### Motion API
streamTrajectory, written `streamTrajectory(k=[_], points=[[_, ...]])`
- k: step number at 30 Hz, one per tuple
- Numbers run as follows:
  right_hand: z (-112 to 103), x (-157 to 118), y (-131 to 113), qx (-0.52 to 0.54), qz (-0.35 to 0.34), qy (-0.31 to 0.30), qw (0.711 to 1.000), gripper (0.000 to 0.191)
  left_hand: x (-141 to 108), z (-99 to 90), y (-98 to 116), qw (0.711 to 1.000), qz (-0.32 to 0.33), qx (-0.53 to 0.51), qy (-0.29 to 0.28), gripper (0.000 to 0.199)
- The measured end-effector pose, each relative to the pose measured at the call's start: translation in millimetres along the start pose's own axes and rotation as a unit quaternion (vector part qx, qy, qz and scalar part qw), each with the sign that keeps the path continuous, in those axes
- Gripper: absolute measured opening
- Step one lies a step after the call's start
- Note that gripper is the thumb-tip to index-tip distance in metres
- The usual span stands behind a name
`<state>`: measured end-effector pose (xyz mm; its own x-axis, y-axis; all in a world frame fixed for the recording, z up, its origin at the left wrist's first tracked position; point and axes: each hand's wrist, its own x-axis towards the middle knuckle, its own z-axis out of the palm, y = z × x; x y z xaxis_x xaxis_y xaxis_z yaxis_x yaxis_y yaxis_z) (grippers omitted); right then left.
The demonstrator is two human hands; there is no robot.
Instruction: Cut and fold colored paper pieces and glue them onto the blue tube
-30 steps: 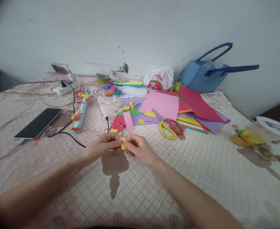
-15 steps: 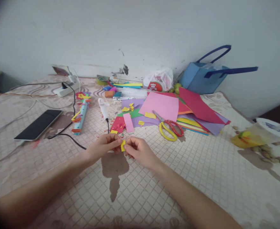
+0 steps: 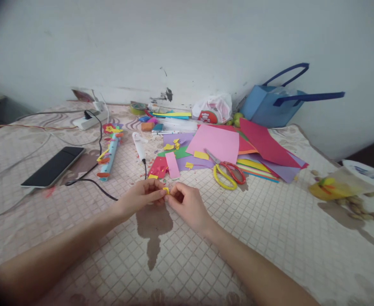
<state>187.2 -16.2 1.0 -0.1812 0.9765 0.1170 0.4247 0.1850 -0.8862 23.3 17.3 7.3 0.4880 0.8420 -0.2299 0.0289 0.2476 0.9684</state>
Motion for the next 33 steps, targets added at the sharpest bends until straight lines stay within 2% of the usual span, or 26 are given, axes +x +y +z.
streamTrajectory(k=[11,19,23,27,31,33], points=[[2.6,-0.4,2.4,0.016,0.007,-0.017,1.000,0.018,1.9,-3.3,-3.6,0.999,0.014,0.037,0.001,0.027],[0.1,1.5,0.1,0.098,0.041,-0.041,0.993,0.022,0.1,-2.3,1.9,1.000,-0.011,-0.004,-0.007,0.017],[-1.8,1.9,1.7,0.154,0.064,-0.054,0.985,0.024,1.5,-4.3,0.9,1.000,-0.002,-0.001,-0.018,0.016],[-1.2,2.2,4.6,0.149,0.060,-0.040,0.986,0.023,2.8,-6.4,-1.8,1.000,0.006,0.004,-0.027,0.019],[1.0,2.8,6.1,0.129,0.017,0.008,0.991,0.010,2.9,-6.4,-3.1,0.999,0.012,0.015,-0.028,0.019],[1.6,2.9,6.9,0.136,0.005,0.012,0.991,0.010,3.6,-6.5,-4.2,0.999,0.024,0.017,-0.025,0.018]])
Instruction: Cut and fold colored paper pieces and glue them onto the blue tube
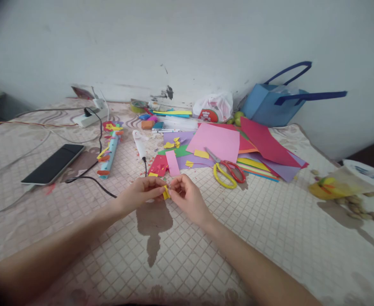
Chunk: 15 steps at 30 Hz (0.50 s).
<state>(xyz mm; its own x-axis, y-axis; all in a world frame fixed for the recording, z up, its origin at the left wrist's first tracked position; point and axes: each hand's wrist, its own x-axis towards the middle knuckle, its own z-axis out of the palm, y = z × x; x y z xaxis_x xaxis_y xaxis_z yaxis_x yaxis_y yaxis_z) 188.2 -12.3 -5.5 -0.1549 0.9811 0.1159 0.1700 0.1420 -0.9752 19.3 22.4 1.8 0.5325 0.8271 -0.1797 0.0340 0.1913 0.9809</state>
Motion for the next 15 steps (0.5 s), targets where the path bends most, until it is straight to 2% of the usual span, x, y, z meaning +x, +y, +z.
streamTrajectory(k=[5,10,15], points=[[-2.0,0.8,0.9,-0.013,-0.025,0.005,1.000,0.007,3.5,-2.5,-5.6,0.999,0.033,0.005,0.023,0.018],[-4.5,1.7,-1.3,-0.053,-0.021,0.009,0.998,0.010,5.3,-4.4,-6.9,0.997,0.075,0.012,0.012,0.012],[-6.5,2.1,-3.0,-0.056,-0.030,0.017,0.998,0.012,6.0,-5.8,-2.9,0.998,0.065,0.023,0.010,0.010]])
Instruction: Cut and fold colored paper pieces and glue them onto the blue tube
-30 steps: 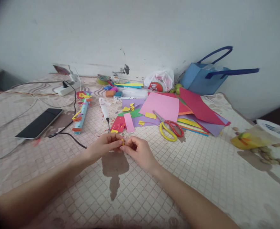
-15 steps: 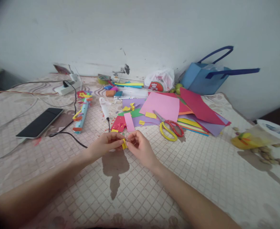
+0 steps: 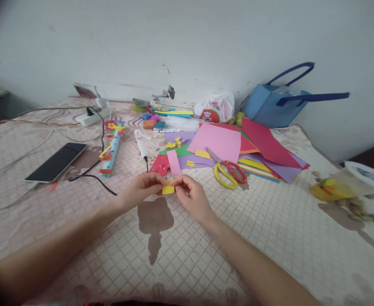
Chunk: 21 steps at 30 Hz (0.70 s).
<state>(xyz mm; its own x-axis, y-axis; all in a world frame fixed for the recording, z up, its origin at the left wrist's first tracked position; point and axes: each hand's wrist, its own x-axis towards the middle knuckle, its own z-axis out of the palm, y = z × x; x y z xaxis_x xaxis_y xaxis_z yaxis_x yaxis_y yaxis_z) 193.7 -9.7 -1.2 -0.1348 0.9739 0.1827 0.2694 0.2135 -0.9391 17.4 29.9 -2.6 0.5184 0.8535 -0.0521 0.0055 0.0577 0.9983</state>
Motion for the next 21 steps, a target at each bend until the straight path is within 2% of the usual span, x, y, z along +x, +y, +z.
streamTrajectory(k=[5,11,21], points=[[0.1,0.9,2.1,-0.002,-0.025,0.017,1.000,0.015,0.6,-1.8,-0.3,1.000,0.007,0.005,0.011,0.018],[1.6,0.3,4.2,0.004,-0.058,0.018,0.998,0.016,-2.5,1.2,0.9,0.999,0.029,0.006,0.012,0.017],[3.0,-1.5,-1.6,0.008,-0.067,0.034,0.997,0.004,-4.6,6.3,0.7,0.996,0.079,0.015,0.035,0.015]])
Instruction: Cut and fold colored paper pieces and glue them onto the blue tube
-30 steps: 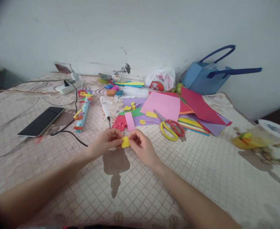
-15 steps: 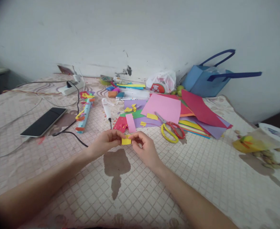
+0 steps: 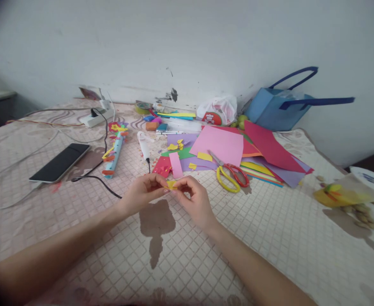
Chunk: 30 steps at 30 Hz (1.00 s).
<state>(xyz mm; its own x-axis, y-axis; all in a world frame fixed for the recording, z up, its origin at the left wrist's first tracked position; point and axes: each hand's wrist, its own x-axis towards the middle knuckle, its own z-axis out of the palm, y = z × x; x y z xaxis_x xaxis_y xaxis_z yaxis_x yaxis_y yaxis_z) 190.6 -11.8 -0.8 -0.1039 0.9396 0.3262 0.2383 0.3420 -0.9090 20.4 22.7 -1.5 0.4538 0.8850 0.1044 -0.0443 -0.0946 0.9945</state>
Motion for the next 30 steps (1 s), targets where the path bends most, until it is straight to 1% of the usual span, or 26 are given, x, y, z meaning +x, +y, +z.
streamTrajectory(k=[2,6,11,15,20,24,30], points=[[0,0,-1,0.007,0.020,-0.002,1.000,0.003,0,0.5,0,1.000,-0.003,0.003,0.009,0.016],[1,0,0,0.030,0.073,-0.007,0.997,0.010,-1,2.0,0,1.000,-0.017,-0.007,0.018,0.017],[4,-1,4,0.068,0.118,0.007,0.991,0.015,-3,5.7,1,0.998,-0.041,-0.024,0.045,0.016],[6,-1,2,0.091,0.130,0.011,0.987,0.014,-4,8.5,1,0.995,-0.060,-0.031,0.072,0.016],[7,-1,0,0.095,0.126,0.013,0.987,0.012,-5,9.6,0,0.993,-0.074,-0.067,0.065,0.017],[9,-1,0,0.105,0.126,0.019,0.986,0.013,-5,10.2,-3,0.991,-0.081,-0.081,0.074,0.017],[12,-1,0,0.143,0.136,0.036,0.980,0.018,-5,11.5,-6,0.987,-0.077,-0.122,0.073,0.021]])
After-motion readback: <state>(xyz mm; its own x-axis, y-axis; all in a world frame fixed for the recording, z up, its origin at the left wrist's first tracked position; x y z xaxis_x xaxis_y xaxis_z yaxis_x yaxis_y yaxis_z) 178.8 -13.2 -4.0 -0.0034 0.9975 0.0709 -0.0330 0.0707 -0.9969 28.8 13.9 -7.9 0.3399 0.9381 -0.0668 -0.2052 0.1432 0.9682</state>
